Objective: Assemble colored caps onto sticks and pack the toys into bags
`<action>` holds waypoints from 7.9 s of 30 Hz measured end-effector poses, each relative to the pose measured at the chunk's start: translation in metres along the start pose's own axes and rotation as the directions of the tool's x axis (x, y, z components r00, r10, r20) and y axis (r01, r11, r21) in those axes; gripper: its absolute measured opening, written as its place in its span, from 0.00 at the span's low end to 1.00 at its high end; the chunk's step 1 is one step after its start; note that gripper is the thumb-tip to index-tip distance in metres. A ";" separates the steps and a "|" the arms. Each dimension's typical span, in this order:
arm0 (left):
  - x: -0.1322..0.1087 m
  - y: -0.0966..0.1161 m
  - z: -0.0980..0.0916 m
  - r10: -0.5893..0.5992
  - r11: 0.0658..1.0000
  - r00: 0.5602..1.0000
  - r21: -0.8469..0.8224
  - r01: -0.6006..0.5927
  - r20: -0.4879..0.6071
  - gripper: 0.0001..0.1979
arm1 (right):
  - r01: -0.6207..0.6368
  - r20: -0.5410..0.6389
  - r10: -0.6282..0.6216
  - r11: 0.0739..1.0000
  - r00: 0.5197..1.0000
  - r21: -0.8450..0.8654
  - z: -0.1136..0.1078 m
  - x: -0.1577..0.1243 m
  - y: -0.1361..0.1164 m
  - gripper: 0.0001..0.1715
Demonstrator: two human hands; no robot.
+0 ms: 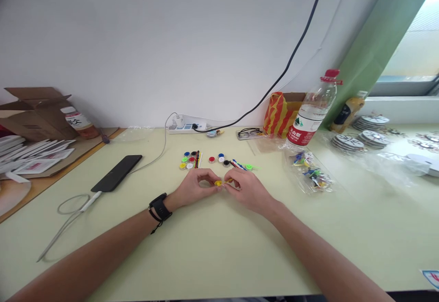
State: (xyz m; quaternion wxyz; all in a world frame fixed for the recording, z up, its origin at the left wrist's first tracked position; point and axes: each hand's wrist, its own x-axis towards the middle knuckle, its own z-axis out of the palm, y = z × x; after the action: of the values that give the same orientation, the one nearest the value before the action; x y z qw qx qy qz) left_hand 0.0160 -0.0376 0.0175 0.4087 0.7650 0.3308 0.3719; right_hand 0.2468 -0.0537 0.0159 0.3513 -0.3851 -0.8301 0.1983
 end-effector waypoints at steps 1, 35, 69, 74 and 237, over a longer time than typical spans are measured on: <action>0.000 0.000 0.000 0.008 1.000 1.000 0.029 -0.008 -0.009 0.12 | -0.004 0.008 0.004 1.000 1.000 -0.008 -0.001 0.000 0.001 0.03; 0.008 -0.016 -0.016 -0.224 0.861 0.973 -0.454 0.228 0.065 0.16 | -0.110 0.049 0.100 0.953 0.994 0.281 0.000 0.000 0.005 0.42; 0.007 -0.009 -0.015 -0.221 0.879 0.971 -0.412 0.239 0.090 0.17 | -0.175 0.067 0.162 0.900 0.984 0.398 0.011 0.000 -0.004 0.10; 0.007 -0.010 -0.016 -0.234 0.881 0.970 -0.409 0.239 0.064 0.18 | -0.166 0.019 0.171 0.911 0.985 0.377 0.012 -0.001 -0.003 0.32; -0.026 0.013 -0.003 -0.136 0.989 0.991 -0.054 0.137 0.021 0.20 | -0.082 0.028 0.077 0.961 0.997 0.263 0.004 -0.016 -0.017 0.17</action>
State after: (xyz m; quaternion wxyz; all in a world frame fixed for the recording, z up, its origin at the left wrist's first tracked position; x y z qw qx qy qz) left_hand 0.0033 -0.0632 0.0219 0.4568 0.7323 0.3684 0.3456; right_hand 0.2428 -0.0765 0.0169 0.3841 -0.3660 -0.7831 0.3245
